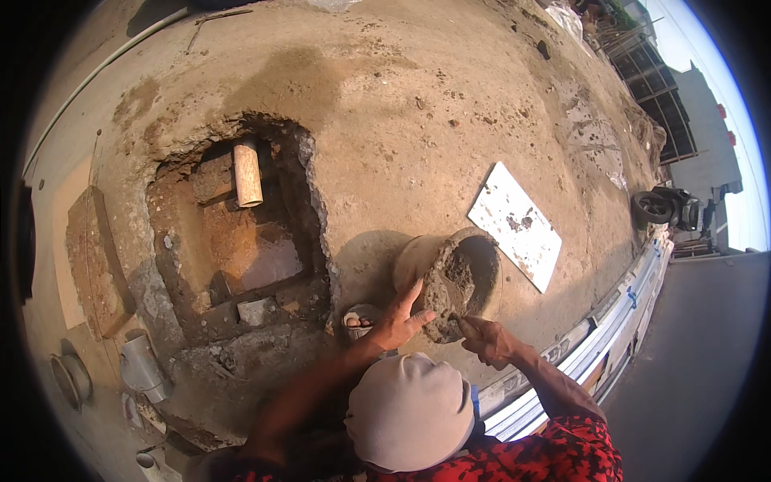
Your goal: The person mixes cement with a shovel on the ground, then uses a trowel to apply the mixture inside a hole in the floor and inserts a section of PVC pipe.
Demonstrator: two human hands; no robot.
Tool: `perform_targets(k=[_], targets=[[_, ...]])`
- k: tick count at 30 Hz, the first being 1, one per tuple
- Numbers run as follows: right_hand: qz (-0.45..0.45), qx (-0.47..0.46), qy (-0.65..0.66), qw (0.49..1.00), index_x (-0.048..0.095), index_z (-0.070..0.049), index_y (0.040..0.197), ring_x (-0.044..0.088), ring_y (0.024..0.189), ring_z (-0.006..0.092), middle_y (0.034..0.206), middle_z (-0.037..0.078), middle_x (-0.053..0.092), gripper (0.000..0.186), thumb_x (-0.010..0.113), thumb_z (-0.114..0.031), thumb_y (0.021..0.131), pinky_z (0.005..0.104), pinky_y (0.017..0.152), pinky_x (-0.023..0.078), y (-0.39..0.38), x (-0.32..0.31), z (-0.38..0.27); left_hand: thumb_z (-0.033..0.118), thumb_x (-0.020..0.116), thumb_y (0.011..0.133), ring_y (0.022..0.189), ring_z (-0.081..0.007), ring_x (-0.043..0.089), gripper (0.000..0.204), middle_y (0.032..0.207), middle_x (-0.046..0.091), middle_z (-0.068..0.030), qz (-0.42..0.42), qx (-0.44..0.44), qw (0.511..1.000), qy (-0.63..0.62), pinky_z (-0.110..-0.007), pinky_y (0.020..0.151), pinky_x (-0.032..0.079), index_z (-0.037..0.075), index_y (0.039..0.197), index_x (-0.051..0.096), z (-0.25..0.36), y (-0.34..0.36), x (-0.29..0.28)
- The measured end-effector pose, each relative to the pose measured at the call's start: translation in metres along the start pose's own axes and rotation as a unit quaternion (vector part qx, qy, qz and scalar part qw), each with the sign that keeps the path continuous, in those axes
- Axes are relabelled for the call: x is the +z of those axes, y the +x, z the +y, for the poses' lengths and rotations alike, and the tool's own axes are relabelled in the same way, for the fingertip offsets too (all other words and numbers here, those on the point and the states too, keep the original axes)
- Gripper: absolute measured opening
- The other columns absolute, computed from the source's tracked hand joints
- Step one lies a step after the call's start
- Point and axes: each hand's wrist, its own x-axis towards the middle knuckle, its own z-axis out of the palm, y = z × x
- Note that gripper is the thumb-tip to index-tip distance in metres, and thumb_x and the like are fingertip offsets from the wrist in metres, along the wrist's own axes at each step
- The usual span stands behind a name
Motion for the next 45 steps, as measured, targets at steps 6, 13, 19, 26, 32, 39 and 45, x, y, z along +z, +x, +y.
perform_targets(k=[6,13,19,26,32,39,45], targets=[[-0.013,-0.069,0.148,0.986,0.041,-0.001,0.136,0.051,0.058,0.0087,0.071,-0.002,0.052,0.059,0.062,-0.014,0.082,0.0228,0.052,0.042,0.011,0.003,0.036,0.035,0.060,0.090,0.141,-0.0383,0.012,0.074,0.151,0.014,-0.0265,-0.014,-0.003,1.000,-0.024,-0.044,0.114,0.015,0.005,0.146,0.022,-0.007,0.009,-0.006],[-0.005,-0.130,0.284,0.950,0.046,0.001,0.132,0.049,0.066,0.0064,0.077,-0.004,0.052,0.059,0.066,-0.020,0.080,0.0198,0.059,0.040,-0.004,0.016,0.020,0.044,0.057,0.090,0.140,-0.0318,0.021,0.083,0.149,0.024,-0.0240,-0.014,-0.073,0.996,-0.057,-0.038,0.113,0.020,-0.003,0.146,0.015,0.008,0.005,-0.083],[0.057,-0.134,0.294,0.945,0.047,-0.001,0.129,0.051,0.062,0.0078,0.071,-0.002,0.052,0.056,0.067,-0.023,0.082,0.0213,0.057,0.042,-0.001,0.003,0.025,0.044,0.057,0.091,0.127,-0.0293,0.044,0.074,0.143,0.038,-0.0210,0.047,-0.128,0.990,-0.027,-0.037,0.103,0.037,0.000,0.143,0.028,-0.012,-0.002,-0.167],[0.135,-0.156,0.264,0.942,0.045,-0.001,0.129,0.049,0.054,0.0074,0.065,-0.001,0.054,0.057,0.067,-0.025,0.082,0.0214,0.049,0.040,-0.020,-0.001,0.014,0.024,0.054,0.092,0.115,-0.0349,0.054,0.044,0.125,0.055,-0.0230,0.365,-0.201,0.871,0.261,-0.039,0.098,0.041,0.001,0.129,0.048,0.031,-0.060,-0.386],[0.077,-0.204,0.236,0.947,0.041,0.003,0.132,0.048,0.049,0.0092,0.067,0.004,0.056,0.064,0.066,-0.026,0.081,0.0224,0.041,0.040,-0.025,0.004,-0.054,0.028,0.057,0.088,0.125,-0.0388,0.041,0.058,0.141,0.036,-0.0226,0.491,-0.288,0.584,0.579,-0.047,0.103,0.034,0.008,0.138,0.036,0.054,-0.212,-0.549],[-0.145,-0.128,0.241,0.951,0.047,-0.002,0.122,0.051,0.043,0.0145,0.074,0.007,0.054,0.047,0.064,-0.022,0.082,0.0253,0.039,0.045,0.069,0.047,-0.187,0.043,0.048,0.092,0.137,-0.0357,0.026,0.066,0.149,0.026,-0.0178,0.354,-0.409,0.469,0.697,-0.050,0.112,0.018,0.005,0.143,0.029,0.026,-0.279,-0.552],[-0.295,-0.035,0.262,0.918,0.048,-0.015,0.112,0.052,0.047,0.0130,0.075,0.005,0.054,0.027,0.054,-0.021,0.087,0.0259,0.040,0.047,0.248,0.125,-0.308,0.039,0.046,0.095,0.134,-0.0337,0.030,0.059,0.144,0.034,-0.0169,0.414,-0.342,0.451,0.713,-0.050,0.110,0.020,0.005,0.141,0.034,0.005,-0.294,-0.562]])
